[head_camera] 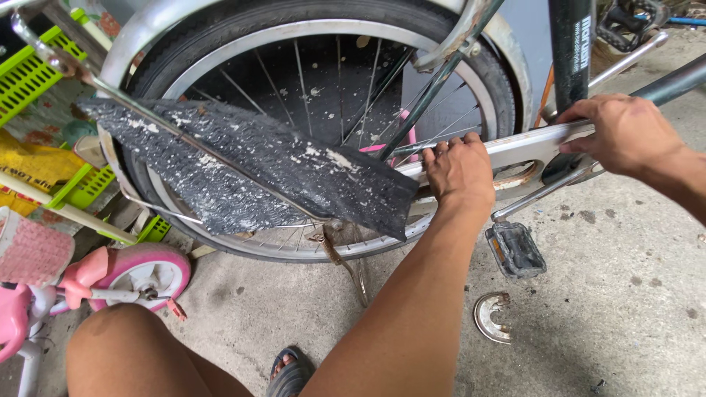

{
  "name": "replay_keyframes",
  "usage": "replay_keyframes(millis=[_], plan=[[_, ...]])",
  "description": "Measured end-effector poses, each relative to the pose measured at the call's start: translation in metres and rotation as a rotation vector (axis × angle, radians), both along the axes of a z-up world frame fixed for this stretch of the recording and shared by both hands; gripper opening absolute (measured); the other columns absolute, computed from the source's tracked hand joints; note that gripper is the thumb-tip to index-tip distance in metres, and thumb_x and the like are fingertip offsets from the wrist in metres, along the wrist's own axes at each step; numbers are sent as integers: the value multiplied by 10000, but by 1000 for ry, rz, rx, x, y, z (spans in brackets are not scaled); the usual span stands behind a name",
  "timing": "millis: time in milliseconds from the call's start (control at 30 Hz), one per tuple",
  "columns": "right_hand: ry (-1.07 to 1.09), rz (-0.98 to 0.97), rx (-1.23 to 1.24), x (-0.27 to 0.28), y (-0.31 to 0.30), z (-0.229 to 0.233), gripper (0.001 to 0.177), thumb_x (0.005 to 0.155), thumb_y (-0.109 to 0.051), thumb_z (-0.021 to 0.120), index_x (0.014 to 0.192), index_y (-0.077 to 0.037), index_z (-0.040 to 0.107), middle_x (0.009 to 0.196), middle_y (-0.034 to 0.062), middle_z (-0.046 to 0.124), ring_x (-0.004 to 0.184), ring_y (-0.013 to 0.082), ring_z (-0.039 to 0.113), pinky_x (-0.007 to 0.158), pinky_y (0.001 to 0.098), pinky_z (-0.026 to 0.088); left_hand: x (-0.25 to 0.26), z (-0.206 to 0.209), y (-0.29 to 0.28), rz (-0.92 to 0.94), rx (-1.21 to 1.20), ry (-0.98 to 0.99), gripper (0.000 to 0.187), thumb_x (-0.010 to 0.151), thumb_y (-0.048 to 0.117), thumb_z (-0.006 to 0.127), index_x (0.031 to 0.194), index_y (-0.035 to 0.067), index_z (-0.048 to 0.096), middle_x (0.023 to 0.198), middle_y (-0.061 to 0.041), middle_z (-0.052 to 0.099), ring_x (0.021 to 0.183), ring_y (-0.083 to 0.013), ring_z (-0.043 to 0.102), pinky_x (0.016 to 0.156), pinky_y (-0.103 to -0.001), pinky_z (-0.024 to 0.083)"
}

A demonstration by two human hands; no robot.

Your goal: The person uses a red-handled screwdriver to tighten a screw on the bicycle's rear mudguard. They then adjust the bicycle seat and continue tightening the mudguard screw.

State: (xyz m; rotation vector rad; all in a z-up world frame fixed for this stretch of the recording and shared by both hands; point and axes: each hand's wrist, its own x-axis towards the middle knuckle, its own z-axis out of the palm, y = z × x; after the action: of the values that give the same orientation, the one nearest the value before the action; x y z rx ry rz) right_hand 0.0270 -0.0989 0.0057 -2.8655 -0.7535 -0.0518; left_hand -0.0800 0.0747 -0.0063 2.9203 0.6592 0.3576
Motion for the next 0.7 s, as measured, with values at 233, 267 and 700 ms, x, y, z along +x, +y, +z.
replay_keyframes(millis=[233,267,700], plan=[[-179,181,-122,25,-4,-27,453,880,-403,684,1272,-179,702,1108,35,760,1044,208,639,981,396,563,9,10,-5,24,-58,114,254,1022,145,512,1230,128,657,1128,-92,741,1186,-253,624,1106,-494,334],[-171,194,-139,30,-5,-28,441,900,-398,676,1276,-171,706,1095,37,765,1044,202,638,985,386,563,9,11,-6,32,-83,110,257,1032,140,498,1237,121,652,1108,-98,746,1174,-253,627,1122,-511,312],[-245,218,-26,29,-12,-31,389,849,-321,707,1201,-159,740,1102,11,769,1015,201,634,933,403,554,2,13,-9,11,-144,20,251,999,74,503,1188,73,669,1164,-130,717,1230,-268,594,1172,-547,287]])
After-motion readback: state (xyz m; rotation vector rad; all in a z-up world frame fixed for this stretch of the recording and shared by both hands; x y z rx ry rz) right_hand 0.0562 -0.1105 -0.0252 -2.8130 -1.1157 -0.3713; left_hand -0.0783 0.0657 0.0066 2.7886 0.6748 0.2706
